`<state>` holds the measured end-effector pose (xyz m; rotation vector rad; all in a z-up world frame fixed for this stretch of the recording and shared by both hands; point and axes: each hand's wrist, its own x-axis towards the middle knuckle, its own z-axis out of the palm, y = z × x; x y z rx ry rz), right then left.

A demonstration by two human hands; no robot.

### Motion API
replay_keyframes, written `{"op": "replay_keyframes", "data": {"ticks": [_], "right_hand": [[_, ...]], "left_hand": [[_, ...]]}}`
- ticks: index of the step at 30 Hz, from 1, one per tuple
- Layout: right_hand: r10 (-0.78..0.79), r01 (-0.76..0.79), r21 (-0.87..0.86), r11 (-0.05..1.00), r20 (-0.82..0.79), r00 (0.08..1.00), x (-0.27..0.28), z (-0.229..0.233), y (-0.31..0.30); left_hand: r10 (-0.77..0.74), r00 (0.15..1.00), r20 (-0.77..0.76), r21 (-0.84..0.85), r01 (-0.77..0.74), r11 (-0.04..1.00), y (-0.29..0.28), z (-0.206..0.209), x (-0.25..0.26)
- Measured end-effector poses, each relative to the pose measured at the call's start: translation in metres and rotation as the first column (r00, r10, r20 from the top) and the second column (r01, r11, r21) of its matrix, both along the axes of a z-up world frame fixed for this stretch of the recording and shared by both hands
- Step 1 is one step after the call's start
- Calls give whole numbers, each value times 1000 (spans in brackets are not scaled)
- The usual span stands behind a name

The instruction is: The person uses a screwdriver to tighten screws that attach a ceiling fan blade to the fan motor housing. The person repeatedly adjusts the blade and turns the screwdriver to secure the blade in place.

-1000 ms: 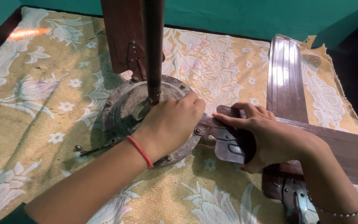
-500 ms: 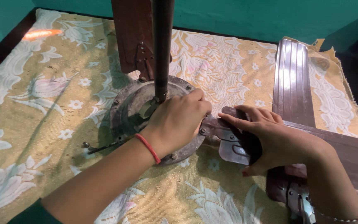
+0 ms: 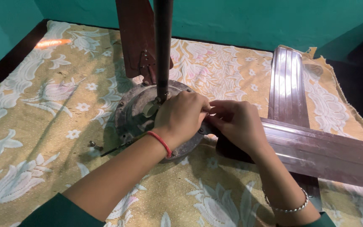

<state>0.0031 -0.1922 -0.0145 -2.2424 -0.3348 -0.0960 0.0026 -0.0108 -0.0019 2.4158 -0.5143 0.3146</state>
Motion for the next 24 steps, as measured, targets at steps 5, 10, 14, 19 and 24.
{"op": "replay_keyframes", "data": {"ticks": [5, 10, 14, 19, 24], "right_hand": [[3, -3, 32, 999, 25, 1000, 0, -4, 4], [-22, 23, -52, 998, 20, 1000, -4, 0, 3], [-60, 57, -40, 998, -97, 993, -6, 1, 4], [-22, 25, 43, 999, -68, 997, -6, -1, 4], [-38, 45, 59, 997, -110, 993, -6, 0, 5]], "left_hand": [[-49, 999, 7, -12, 49, 999, 2, 4, 1], [-86, 996, -17, -131, 83, 988, 5, 25, -7], [-320, 926, 199, -278, 366, 888, 25, 57, -19], [-211, 975, 69, -365, 222, 904, 44, 96, -45], [-217, 937, 275, -536, 337, 774, 52, 109, -51]]}}
